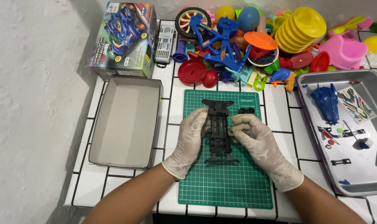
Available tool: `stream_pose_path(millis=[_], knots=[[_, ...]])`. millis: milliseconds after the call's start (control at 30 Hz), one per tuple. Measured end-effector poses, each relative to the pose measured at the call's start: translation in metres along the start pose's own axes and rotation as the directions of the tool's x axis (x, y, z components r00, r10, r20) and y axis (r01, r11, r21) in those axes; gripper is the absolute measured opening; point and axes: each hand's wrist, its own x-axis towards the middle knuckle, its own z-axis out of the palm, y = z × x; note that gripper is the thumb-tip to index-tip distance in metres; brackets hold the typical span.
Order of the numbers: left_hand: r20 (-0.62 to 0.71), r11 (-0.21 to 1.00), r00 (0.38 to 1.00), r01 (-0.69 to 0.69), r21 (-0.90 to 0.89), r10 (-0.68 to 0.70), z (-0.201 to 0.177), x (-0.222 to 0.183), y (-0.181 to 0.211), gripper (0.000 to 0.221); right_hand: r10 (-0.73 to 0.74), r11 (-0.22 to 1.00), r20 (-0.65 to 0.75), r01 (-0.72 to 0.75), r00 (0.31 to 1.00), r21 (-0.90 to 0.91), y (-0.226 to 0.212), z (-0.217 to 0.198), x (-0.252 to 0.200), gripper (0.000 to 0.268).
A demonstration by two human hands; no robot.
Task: Assembling a miniature 4WD toy car chassis by installing gears and internal components.
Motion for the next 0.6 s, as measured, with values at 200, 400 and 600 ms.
stream_pose_path(millis=[200,400,600], knots=[[-0.021,0.997,0.999,0.034,-0.062,-0.036,-0.002,0.001,-0.003,0.021,0.057,0.996,0.011,-0.058,0.998,0.068,0.006,-0.004,0.004,0.024],[-0.027,0.999,0.999,0.035,-0.001,-0.035,-0.008,0.004,-0.008,0.019,0.081,0.994,0.015,-0.082,0.997,0.077,0.005,-0.005,0.006,0.022],[-0.024,0.996,0.997,0.074,0.048,-0.073,-0.014,0.015,-0.020,0.014,0.092,0.993,0.021,-0.093,0.996,0.075,0.005,-0.003,0.005,0.021]])
